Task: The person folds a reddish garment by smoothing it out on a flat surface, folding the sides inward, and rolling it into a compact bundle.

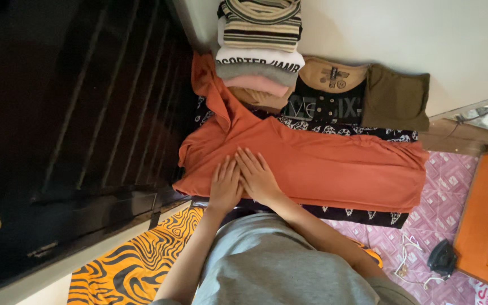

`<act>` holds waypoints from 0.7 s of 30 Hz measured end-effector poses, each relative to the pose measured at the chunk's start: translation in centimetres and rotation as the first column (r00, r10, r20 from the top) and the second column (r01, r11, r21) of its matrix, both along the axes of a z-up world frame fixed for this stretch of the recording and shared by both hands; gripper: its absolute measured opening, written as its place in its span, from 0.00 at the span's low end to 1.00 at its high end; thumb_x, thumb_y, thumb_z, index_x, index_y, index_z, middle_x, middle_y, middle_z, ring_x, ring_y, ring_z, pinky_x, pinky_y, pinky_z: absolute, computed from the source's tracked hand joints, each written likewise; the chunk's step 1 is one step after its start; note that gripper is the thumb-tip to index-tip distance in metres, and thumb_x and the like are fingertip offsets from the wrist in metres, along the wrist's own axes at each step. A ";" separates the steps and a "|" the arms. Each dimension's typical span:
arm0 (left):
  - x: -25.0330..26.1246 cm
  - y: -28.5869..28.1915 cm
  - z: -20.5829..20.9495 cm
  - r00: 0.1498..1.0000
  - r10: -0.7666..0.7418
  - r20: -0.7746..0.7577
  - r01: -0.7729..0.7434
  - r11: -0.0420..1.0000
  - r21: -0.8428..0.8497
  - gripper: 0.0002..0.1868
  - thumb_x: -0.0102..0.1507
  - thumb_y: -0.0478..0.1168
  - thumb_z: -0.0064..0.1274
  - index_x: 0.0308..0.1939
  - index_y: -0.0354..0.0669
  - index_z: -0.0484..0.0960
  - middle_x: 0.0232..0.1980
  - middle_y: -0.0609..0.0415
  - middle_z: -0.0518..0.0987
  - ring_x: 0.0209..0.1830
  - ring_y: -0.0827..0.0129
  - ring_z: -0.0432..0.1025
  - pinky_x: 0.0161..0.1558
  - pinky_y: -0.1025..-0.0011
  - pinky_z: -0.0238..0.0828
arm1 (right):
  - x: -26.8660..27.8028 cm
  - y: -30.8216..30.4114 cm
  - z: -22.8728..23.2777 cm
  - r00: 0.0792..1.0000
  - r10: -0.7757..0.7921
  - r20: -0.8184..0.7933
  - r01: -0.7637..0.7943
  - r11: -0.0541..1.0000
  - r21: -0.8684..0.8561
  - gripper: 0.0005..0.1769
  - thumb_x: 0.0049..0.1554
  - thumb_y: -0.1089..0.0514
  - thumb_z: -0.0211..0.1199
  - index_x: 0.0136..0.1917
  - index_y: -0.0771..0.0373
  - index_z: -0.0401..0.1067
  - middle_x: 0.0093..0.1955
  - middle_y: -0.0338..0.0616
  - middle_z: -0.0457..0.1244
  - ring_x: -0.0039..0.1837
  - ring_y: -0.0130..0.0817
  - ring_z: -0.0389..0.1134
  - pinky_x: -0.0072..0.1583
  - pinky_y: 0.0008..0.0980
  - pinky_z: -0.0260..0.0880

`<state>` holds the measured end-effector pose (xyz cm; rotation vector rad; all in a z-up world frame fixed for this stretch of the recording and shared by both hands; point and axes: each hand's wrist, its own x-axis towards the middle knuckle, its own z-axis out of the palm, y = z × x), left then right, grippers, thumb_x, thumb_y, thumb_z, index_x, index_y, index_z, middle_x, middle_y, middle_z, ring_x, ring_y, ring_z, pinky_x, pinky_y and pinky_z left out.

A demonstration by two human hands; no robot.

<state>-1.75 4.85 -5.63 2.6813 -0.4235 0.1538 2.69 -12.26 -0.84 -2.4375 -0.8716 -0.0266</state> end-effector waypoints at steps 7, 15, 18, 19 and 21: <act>-0.6 3.5 5.2 0.986 0.164 0.022 -0.166 0.977 0.135 0.38 0.65 0.55 0.46 0.79 0.55 0.60 0.83 0.52 0.54 0.80 0.42 0.48 0.74 0.40 0.40 | -0.5 -9.7 1.5 0.960 -0.276 0.051 0.279 0.923 -0.265 0.37 0.61 0.40 0.55 0.79 0.53 0.56 0.84 0.51 0.45 0.84 0.51 0.45 0.76 0.63 0.43; -0.7 1.9 2.7 0.891 0.396 0.221 -0.425 0.900 0.099 0.31 0.63 0.46 0.47 0.72 0.51 0.67 0.80 0.44 0.57 0.81 0.41 0.51 0.75 0.37 0.44 | -2.7 -20.3 -1.3 0.604 -0.797 0.002 0.760 0.575 -0.302 0.39 0.66 0.40 0.49 0.85 0.53 0.47 0.88 0.52 0.37 0.88 0.50 0.35 0.76 0.76 0.24; 1.0 -2.8 1.6 0.969 0.240 -0.053 -0.236 0.970 0.063 0.18 0.69 0.41 0.46 0.63 0.49 0.75 0.78 0.50 0.63 0.81 0.46 0.54 0.77 0.46 0.52 | -2.5 -16.8 -1.4 0.601 -0.794 0.089 0.792 0.578 -0.194 0.43 0.67 0.41 0.49 0.85 0.66 0.44 0.87 0.64 0.35 0.87 0.59 0.34 0.74 0.78 0.23; 1.3 -4.6 1.4 0.997 0.056 0.054 -0.059 0.997 0.040 0.19 0.67 0.39 0.46 0.63 0.47 0.75 0.78 0.50 0.62 0.79 0.48 0.56 0.77 0.45 0.53 | -2.5 -15.2 -1.3 0.663 -0.742 0.103 0.744 0.636 -0.206 0.43 0.66 0.42 0.50 0.85 0.66 0.44 0.87 0.63 0.36 0.86 0.59 0.35 0.75 0.76 0.24; 2.7 -7.4 1.1 0.988 -0.151 -0.030 0.153 0.987 0.048 0.27 0.68 0.38 0.45 0.73 0.44 0.70 0.80 0.53 0.61 0.80 0.55 0.56 0.77 0.49 0.53 | -3.2 -11.6 -1.2 0.793 -0.606 0.070 0.608 0.775 -0.176 0.43 0.65 0.42 0.51 0.84 0.64 0.46 0.86 0.62 0.37 0.86 0.61 0.37 0.77 0.73 0.30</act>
